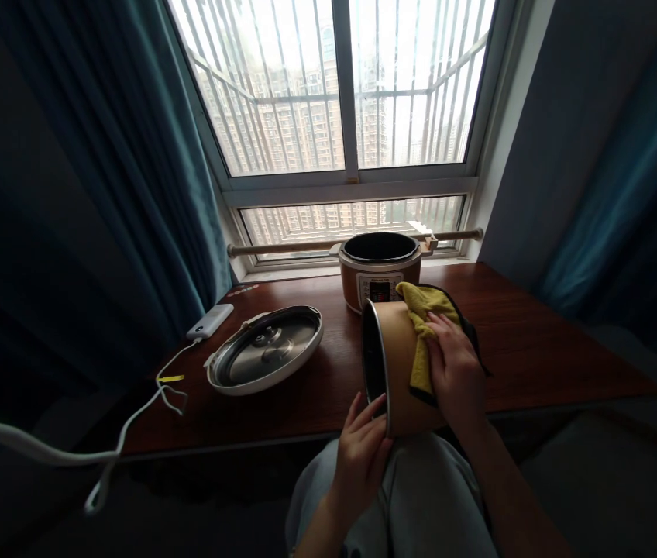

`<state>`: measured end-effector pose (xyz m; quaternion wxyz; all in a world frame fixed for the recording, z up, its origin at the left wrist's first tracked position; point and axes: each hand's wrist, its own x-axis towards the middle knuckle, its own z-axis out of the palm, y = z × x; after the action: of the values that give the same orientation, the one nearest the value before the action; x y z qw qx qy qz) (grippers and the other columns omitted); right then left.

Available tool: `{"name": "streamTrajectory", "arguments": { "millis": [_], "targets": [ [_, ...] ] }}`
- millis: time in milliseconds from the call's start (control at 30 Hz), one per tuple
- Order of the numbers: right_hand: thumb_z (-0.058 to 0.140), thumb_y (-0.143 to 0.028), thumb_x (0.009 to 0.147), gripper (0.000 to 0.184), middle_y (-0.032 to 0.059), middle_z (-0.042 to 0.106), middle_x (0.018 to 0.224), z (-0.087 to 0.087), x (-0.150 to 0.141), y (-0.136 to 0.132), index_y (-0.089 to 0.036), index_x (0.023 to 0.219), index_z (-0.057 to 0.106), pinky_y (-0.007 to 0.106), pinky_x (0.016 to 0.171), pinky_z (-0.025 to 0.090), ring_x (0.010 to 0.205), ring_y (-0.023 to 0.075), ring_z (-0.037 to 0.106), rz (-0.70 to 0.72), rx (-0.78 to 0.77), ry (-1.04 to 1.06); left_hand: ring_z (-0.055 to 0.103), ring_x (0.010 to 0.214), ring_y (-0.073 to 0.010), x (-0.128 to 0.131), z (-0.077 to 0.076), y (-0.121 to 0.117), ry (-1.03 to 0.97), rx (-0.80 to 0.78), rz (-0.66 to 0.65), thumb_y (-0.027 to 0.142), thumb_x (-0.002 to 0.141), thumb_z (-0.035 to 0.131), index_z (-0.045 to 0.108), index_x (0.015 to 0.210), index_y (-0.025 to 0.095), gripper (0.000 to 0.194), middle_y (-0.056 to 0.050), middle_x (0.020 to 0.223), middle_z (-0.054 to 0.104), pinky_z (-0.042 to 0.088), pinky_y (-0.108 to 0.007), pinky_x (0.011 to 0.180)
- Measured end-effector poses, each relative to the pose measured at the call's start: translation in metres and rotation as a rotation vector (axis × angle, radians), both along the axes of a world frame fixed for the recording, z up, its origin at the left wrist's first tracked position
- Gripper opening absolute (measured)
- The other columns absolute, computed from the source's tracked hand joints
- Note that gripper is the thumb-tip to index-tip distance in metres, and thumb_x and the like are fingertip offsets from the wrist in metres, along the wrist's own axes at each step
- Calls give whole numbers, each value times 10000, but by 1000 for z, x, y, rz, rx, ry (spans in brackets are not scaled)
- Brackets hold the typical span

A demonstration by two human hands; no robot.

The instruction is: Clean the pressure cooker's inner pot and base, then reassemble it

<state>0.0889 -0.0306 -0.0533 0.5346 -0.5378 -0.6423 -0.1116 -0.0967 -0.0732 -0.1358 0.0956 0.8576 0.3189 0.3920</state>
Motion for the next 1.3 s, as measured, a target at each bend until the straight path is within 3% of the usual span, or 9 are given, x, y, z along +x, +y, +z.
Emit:
{"name": "streamTrajectory", "arguments": {
  "millis": [167, 500, 833, 967, 1067, 1300],
  "targets": [
    [379, -281, 906, 277, 88, 571, 1208, -10, 14, -1, -213, 1113, 550, 440, 976, 390, 1165, 217, 493, 14, 4, 203, 478, 1198, -257, -2, -15, 7, 15, 100, -12, 154, 847, 436, 539, 1170, 180, 340, -91, 1063, 665, 222, -550, 1066],
    [355, -246, 911, 260, 92, 538, 1246, -32, 11, -7, -208, 1112, 516, 449, 985, 371, 1218, 218, 440, 17, 66, 173, 448, 1225, -260, -7, -19, 8, 119, 82, 30, 167, 855, 451, 535, 1182, 184, 338, -89, 1127, 642, 222, -558, 1064],
    [364, -207, 909, 259, 95, 526, 1256, -37, 9, -6, -205, 1129, 500, 444, 1000, 358, 1239, 210, 414, 2, 95, 162, 379, 1273, -280, -7, -7, 6, 242, -41, 64, 164, 873, 420, 490, 1242, 193, 376, -110, 1245, 563, 218, -632, 1024],
    [366, -193, 907, 258, 98, 524, 1256, -38, 8, -5, -199, 1127, 501, 446, 1006, 352, 1239, 212, 413, 2, 103, 156, 385, 1270, -277, -3, 7, 3, 112, -137, 97, 221, 861, 474, 443, 1285, 185, 426, -137, 1301, 508, 270, -603, 1015],
    [364, -186, 907, 261, 98, 525, 1254, -40, 7, -5, -200, 1130, 499, 450, 1002, 357, 1238, 215, 414, -3, 116, 148, 431, 1241, -250, 4, 15, 3, -25, -185, 114, 236, 873, 463, 491, 1243, 200, 373, -116, 1253, 556, 287, -556, 1032],
    [383, -160, 901, 269, 112, 518, 1269, -37, 0, -11, -181, 1143, 498, 461, 1004, 354, 1258, 230, 389, -50, 107, 86, 493, 1188, -237, 12, 15, 0, -96, -171, 136, 188, 880, 434, 564, 1158, 222, 309, -80, 1188, 607, 291, -546, 1037]
  ]
}}
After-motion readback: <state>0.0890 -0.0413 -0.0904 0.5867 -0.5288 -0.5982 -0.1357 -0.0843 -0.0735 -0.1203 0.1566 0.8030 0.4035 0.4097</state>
